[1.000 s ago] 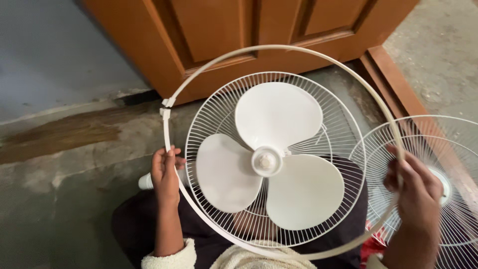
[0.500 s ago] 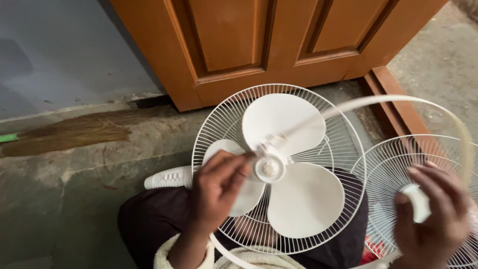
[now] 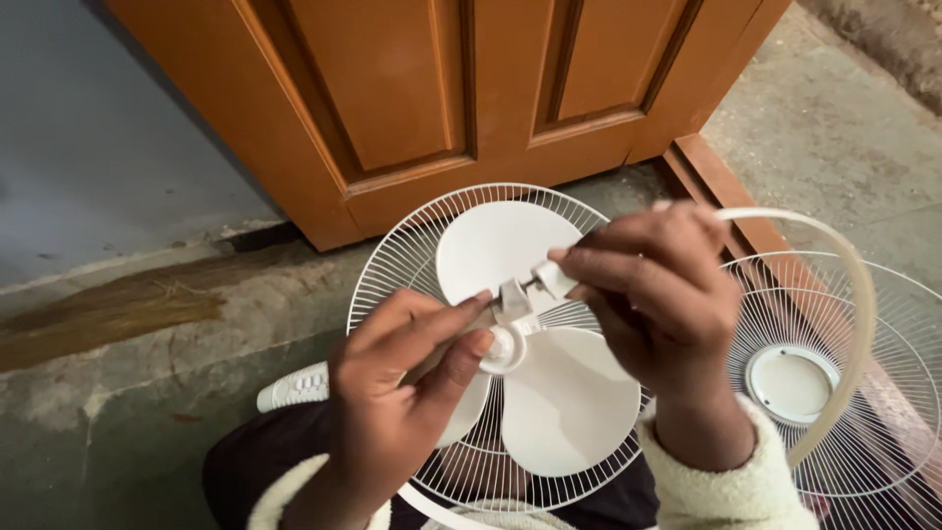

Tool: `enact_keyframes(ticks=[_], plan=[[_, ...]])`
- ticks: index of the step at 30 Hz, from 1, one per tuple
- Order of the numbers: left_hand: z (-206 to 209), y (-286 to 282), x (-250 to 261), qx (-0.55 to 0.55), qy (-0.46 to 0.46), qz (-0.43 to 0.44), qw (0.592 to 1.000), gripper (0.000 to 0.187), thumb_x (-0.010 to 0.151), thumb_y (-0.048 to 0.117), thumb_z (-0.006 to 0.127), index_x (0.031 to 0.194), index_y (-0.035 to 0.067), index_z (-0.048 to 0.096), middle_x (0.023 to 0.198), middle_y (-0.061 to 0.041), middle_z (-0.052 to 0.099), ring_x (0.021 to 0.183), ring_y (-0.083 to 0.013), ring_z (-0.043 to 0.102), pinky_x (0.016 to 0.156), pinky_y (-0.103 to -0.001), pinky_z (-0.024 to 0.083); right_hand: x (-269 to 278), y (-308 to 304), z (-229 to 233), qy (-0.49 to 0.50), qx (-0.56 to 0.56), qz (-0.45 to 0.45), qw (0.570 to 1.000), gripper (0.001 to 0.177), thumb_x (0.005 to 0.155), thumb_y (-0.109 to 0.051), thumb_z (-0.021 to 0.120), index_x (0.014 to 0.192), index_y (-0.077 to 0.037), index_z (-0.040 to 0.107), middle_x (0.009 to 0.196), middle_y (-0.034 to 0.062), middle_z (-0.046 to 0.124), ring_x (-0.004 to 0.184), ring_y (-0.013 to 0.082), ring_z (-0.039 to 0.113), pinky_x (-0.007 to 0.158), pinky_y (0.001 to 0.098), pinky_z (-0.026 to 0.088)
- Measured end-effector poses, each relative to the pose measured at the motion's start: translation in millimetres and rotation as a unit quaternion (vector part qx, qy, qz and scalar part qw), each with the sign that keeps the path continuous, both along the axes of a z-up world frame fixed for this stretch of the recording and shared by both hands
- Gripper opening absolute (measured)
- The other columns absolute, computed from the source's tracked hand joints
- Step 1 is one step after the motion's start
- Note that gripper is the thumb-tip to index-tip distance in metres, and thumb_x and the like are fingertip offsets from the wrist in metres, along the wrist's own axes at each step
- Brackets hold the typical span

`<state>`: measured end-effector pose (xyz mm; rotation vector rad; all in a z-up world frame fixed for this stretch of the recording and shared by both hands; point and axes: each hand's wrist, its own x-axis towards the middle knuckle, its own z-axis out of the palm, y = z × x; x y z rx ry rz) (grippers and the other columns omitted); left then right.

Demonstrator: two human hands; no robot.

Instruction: The person assembles a white electric fan by attaching the blades to the motor shaft and then fitting the front cage over the rear cage by securing clips around the edges.

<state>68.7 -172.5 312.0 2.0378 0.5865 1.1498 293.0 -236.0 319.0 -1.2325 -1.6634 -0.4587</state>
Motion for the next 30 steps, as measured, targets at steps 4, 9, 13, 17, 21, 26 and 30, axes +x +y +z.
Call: enact_keyframes(ticks=[4, 9, 13, 17, 21, 26, 30], plan=[[18.4, 11.8, 3.3, -0.14, -0.071, -0.083, 0.984, 0.016, 0.092, 0.007, 0.074, 0.102, -0.005, 0.076, 0.088, -0.004, 0.066, 0.066, -0.0012, 0.063, 0.052, -0.017, 0.049, 11.1, 0.8, 36.6, -0.04, 0.024, 0.003, 0.999, 0.017, 0.087, -0.02, 0.081, 0.097, -0.008, 0.077, 0.09, 0.0039, 0.072, 0.083, 0.0179, 0.067, 0.085, 0.0347, 0.04], [2.9, 15.3, 16.1, -0.232, -0.137, -0.16, 0.95, 0.015, 0.096, 0.003, 0.074, 0.102, -0.011, 0.072, 0.094, -0.007, 0.066, 0.076, -0.003, 0.062, 0.062, -0.018, 0.049, 24.6, 11.9, 26.8, -0.017, -0.019, 0.088, 0.996, 0.014, 0.091, -0.018, 0.081, 0.102, -0.01, 0.077, 0.1, 0.0008, 0.073, 0.09, 0.014, 0.068, 0.088, 0.0306, 0.042], [-6.6, 22.1, 28.7, -0.356, -0.081, -0.17, 0.915, 0.015, 0.091, 0.005, 0.073, 0.097, -0.009, 0.072, 0.077, -0.011, 0.072, 0.056, -0.0057, 0.062, 0.043, -0.02, 0.043, 29.8, 10.6, 13.6, -0.02, -0.021, 0.074, 0.997, 0.018, 0.087, -0.017, 0.082, 0.102, -0.01, 0.077, 0.102, 0.0006, 0.073, 0.098, 0.0172, 0.069, 0.088, 0.032, 0.041], [-16.1, 3.2, 41.7, -0.391, -0.123, -0.137, 0.902, 0.02, 0.098, 0.008, 0.071, 0.107, -0.007, 0.061, 0.077, -0.008, 0.066, 0.057, -0.0033, 0.055, 0.047, -0.018, 0.038, 27.8, 12.4, 16.5, -0.07, -0.011, 0.063, 0.995, 0.02, 0.084, -0.019, 0.084, 0.101, -0.01, 0.079, 0.1, 0.0013, 0.073, 0.096, 0.0184, 0.068, 0.091, 0.0366, 0.039], [-7.6, -9.4, 42.4, -0.395, -0.257, -0.191, 0.861, 0.039, 0.1, 0.005, 0.068, 0.13, -0.004, 0.045, 0.107, -0.012, 0.063, 0.061, -0.0039, 0.051, 0.051, -0.02, 0.04, 23.4, 11.9, 45.0, -0.11, 0.003, 0.086, 0.99, 0.021, 0.088, -0.022, 0.083, 0.104, -0.009, 0.08, 0.101, 0.0019, 0.073, 0.099, 0.0194, 0.067, 0.094, 0.0368, 0.039], [-8.8, -27.7, 20.9, -0.32, -0.405, -0.234, 0.824, 0.076, 0.102, 0.005, 0.067, 0.164, 0.006, 0.025, 0.128, -0.017, 0.059, 0.069, -0.0081, 0.057, 0.057, -0.024, 0.049, -15.4, 26.3, 85.4, -0.179, 0.031, 0.185, 0.966, 0.016, 0.09, -0.022, 0.081, 0.106, -0.017, 0.081, 0.106, -0.0034, 0.073, 0.113, 0.0186, 0.065, 0.098, 0.0436, 0.039], [-43.0, -45.9, -4.7, -0.193, -0.468, -0.157, 0.848, 0.082, 0.102, 0.005, 0.07, 0.167, 0.013, 0.021, 0.122, -0.013, 0.063, 0.085, -0.0184, 0.066, 0.074, -0.036, 0.06, -60.8, 31.9, 100.3, -0.198, 0.004, 0.31, 0.93, 0.021, 0.091, -0.021, 0.08, 0.112, -0.019, 0.079, 0.118, 0.0026, 0.069, 0.128, 0.0277, 0.055, 0.109, 0.0508, 0.041]])
